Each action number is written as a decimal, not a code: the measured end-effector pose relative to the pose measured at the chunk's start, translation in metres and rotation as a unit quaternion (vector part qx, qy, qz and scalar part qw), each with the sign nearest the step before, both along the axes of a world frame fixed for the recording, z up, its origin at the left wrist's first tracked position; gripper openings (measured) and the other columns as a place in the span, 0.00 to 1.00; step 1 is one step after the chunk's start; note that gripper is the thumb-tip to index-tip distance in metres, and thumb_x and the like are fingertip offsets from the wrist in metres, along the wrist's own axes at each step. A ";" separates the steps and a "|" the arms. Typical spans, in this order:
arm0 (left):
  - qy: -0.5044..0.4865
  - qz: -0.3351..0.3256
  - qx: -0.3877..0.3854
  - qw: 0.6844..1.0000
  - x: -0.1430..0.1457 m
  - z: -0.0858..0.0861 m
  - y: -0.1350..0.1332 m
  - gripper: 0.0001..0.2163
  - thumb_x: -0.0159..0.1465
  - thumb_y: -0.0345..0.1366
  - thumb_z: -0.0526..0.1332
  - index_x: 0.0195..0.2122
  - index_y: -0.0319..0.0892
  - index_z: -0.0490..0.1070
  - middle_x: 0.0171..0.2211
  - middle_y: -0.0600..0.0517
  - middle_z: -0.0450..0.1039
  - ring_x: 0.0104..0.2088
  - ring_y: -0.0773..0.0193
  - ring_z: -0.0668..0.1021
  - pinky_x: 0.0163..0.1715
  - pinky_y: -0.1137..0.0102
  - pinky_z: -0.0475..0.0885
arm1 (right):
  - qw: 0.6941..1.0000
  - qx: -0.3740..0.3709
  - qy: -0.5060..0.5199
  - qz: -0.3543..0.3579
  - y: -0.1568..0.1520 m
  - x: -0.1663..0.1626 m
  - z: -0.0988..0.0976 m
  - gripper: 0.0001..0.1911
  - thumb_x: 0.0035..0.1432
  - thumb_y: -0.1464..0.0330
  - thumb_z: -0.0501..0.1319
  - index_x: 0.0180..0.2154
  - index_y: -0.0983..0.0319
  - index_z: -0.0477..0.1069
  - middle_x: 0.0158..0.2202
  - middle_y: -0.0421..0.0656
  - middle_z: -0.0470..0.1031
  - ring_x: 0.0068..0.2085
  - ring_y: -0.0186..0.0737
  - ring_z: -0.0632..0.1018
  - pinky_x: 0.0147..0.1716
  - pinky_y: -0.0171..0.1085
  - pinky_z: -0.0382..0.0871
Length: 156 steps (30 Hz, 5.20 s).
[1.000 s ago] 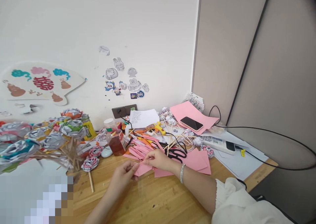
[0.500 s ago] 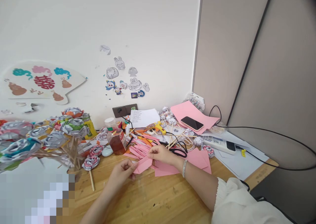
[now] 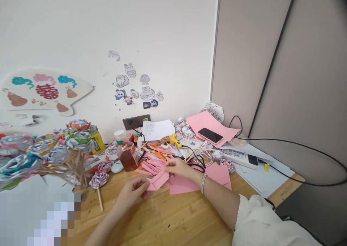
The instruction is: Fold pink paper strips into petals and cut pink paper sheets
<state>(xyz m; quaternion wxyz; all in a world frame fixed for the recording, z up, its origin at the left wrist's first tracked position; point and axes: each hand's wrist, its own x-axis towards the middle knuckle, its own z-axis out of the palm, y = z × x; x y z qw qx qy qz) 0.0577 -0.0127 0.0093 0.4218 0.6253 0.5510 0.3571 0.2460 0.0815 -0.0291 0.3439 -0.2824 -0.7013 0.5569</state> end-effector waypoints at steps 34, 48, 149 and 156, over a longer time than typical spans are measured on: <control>0.034 -0.040 -0.014 0.999 0.007 0.008 -0.009 0.11 0.51 0.42 0.57 0.20 0.41 0.67 0.16 0.58 0.66 0.18 0.68 0.68 0.21 0.74 0.60 | 0.995 0.095 -0.023 -0.019 -0.019 0.002 0.015 0.06 0.50 0.68 0.56 0.26 0.65 0.69 0.22 0.37 0.66 0.24 0.30 0.66 0.24 0.29 0.59; -0.201 0.108 -0.082 0.970 0.010 -0.015 0.005 0.16 0.39 0.44 0.67 0.23 0.41 0.66 0.18 0.54 0.75 0.22 0.64 0.76 0.26 0.71 0.71 | 0.999 0.044 -0.011 0.022 -0.036 -0.013 0.010 0.16 0.47 0.59 0.60 0.35 0.64 0.68 0.28 0.41 0.70 0.29 0.34 0.71 0.28 0.32 0.64; -0.143 0.124 -0.044 0.981 0.010 -0.023 0.005 0.15 0.42 0.47 0.65 0.19 0.40 0.66 0.13 0.55 0.72 0.16 0.66 0.72 0.21 0.72 0.67 | 0.999 0.015 -0.041 0.027 -0.029 -0.011 0.000 0.21 0.46 0.53 0.58 0.29 0.66 0.71 0.18 0.37 0.65 0.18 0.28 0.64 0.18 0.29 0.57; -0.158 0.118 -0.047 0.979 0.008 -0.023 0.005 0.14 0.42 0.46 0.65 0.19 0.40 0.66 0.14 0.55 0.72 0.18 0.67 0.73 0.24 0.72 0.68 | 0.999 -0.013 -0.030 0.024 -0.027 -0.012 -0.003 0.18 0.43 0.56 0.62 0.29 0.66 0.72 0.18 0.37 0.66 0.18 0.28 0.65 0.18 0.29 0.58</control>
